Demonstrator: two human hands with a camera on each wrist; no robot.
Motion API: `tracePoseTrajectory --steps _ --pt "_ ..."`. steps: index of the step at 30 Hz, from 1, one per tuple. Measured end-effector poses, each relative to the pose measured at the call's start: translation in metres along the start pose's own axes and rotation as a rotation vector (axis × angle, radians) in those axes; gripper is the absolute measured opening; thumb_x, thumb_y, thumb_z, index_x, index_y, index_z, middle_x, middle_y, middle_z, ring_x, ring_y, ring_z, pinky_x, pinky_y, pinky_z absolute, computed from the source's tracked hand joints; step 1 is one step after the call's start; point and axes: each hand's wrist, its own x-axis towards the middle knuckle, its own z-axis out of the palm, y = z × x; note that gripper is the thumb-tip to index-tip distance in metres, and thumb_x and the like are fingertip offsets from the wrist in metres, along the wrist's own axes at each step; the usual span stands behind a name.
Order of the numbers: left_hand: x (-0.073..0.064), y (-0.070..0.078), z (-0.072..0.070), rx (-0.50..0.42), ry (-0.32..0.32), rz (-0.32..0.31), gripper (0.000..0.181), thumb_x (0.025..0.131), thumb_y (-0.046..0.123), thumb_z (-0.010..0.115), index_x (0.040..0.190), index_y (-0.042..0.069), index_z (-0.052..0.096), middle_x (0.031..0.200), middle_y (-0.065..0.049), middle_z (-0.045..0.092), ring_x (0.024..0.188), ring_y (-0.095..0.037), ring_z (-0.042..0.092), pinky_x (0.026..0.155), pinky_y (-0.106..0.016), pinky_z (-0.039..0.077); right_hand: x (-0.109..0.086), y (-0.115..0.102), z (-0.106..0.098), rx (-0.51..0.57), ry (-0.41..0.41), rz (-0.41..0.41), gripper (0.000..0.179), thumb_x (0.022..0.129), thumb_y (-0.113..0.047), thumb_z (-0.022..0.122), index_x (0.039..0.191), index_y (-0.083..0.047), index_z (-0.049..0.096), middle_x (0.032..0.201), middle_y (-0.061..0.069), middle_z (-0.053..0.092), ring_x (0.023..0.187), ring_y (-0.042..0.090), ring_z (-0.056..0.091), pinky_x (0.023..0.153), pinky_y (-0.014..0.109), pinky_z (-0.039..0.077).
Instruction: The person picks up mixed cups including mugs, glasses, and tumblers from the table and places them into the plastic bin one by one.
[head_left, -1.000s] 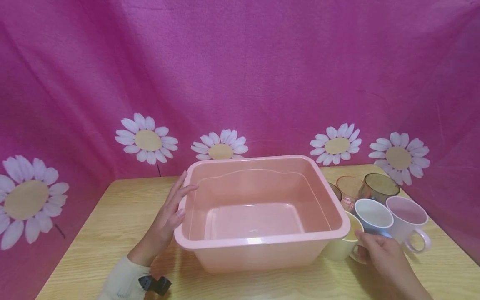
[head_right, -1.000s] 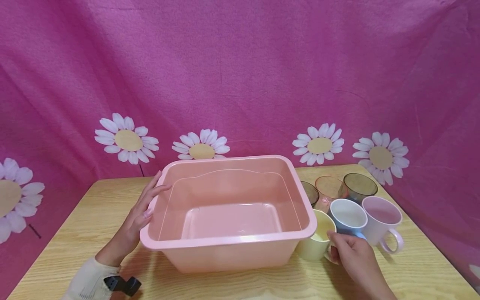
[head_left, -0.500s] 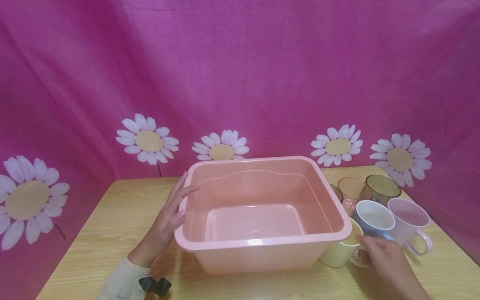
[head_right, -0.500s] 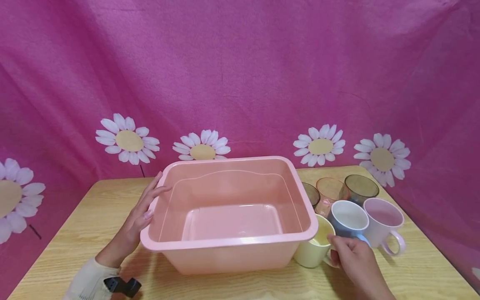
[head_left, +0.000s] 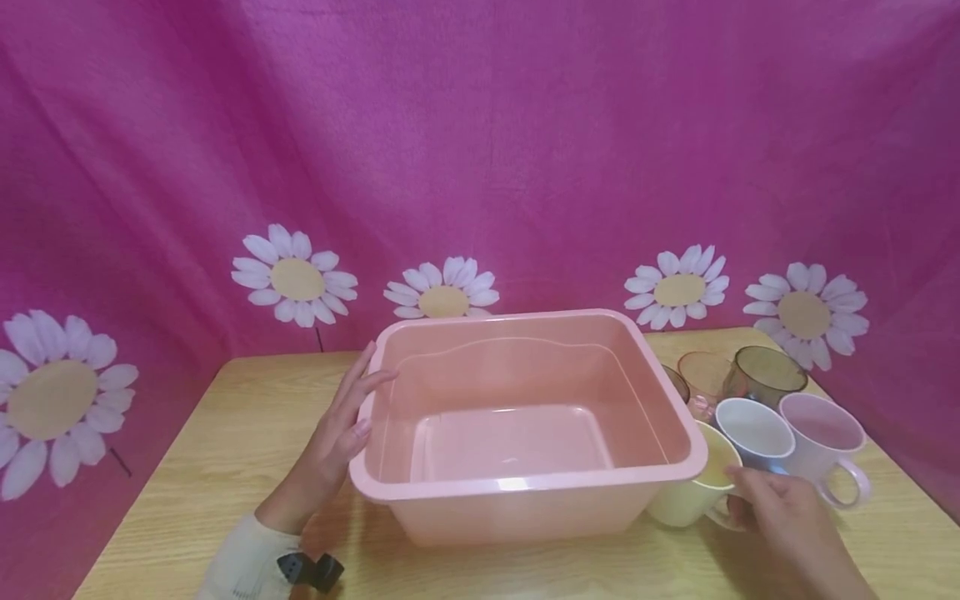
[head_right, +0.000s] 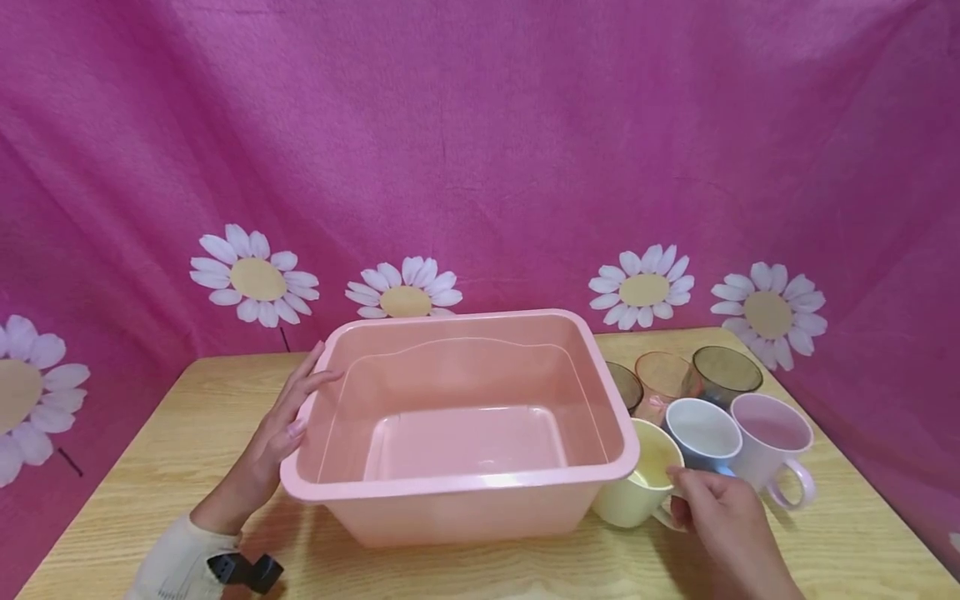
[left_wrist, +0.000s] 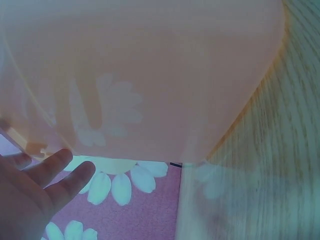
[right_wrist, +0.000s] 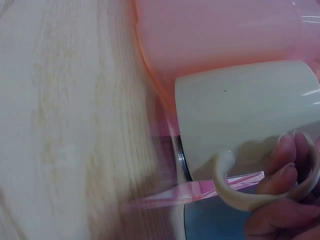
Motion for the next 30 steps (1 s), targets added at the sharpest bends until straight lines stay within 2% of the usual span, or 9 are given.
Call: tracePoseTrajectory --steps 7,11,14,20,24,30 --pt "0.003 -0.001 -0.003 -0.005 -0.008 -0.012 0.054 0.090 0.024 0.043 0.144 0.015 0.041 0.162 0.005 0.003 0.146 -0.033 0.009 0.089 -0.054 0.048 0.005 -0.001 -0.009 -0.039 -0.009 0.024 0.053 0.100 -0.037 0.044 0.069 -0.001 0.066 0.061 0.000 0.057 0.061 0.007 0.046 0.056 0.024 0.037" --pt "0.001 -0.001 -0.005 0.030 -0.029 -0.013 0.053 0.091 0.025 0.043 0.143 0.017 0.042 0.162 0.004 0.004 0.146 -0.034 0.009 0.090 -0.059 0.047 0.003 0.002 -0.012 -0.026 -0.037 0.062 0.056 0.100 -0.038 0.042 0.069 0.001 0.068 0.061 -0.001 0.059 0.062 0.005 0.045 0.057 0.023 0.037" --pt "-0.001 -0.001 -0.009 0.071 -0.056 -0.010 0.053 0.092 0.026 0.043 0.144 0.019 0.041 0.162 0.003 0.004 0.145 -0.035 0.010 0.088 -0.058 0.049 0.004 0.004 -0.012 0.005 -0.058 0.084 0.057 0.100 -0.038 0.042 0.070 0.001 0.069 0.060 -0.002 0.060 0.062 0.005 0.046 0.057 0.023 0.037" --pt "-0.002 0.005 -0.018 0.140 -0.093 0.016 0.053 0.092 0.026 0.045 0.144 0.020 0.041 0.162 0.001 0.005 0.143 -0.039 0.015 0.080 -0.050 0.055 0.004 0.004 -0.013 0.088 -0.053 0.069 0.058 0.101 -0.038 0.042 0.068 0.004 0.066 0.063 -0.002 0.061 0.064 0.005 0.052 0.058 0.022 0.045" --pt "-0.001 0.006 -0.019 0.125 -0.104 0.010 0.053 0.092 0.025 0.046 0.145 0.021 0.041 0.162 0.002 0.005 0.143 -0.038 0.015 0.080 -0.048 0.055 0.005 0.004 -0.015 0.100 -0.036 0.043 0.056 0.101 -0.036 0.043 0.070 0.005 0.067 0.066 -0.003 0.063 0.066 0.004 0.056 0.059 0.022 0.050" --pt "-0.003 0.003 -0.016 0.120 -0.093 0.004 0.052 0.093 0.026 0.046 0.144 0.021 0.041 0.162 0.001 0.005 0.143 -0.036 0.016 0.082 -0.050 0.054 0.004 0.005 -0.021 0.097 -0.012 0.043 0.053 0.101 -0.035 0.045 0.072 0.003 0.069 0.064 -0.001 0.064 0.063 0.005 0.057 0.056 0.024 0.049"
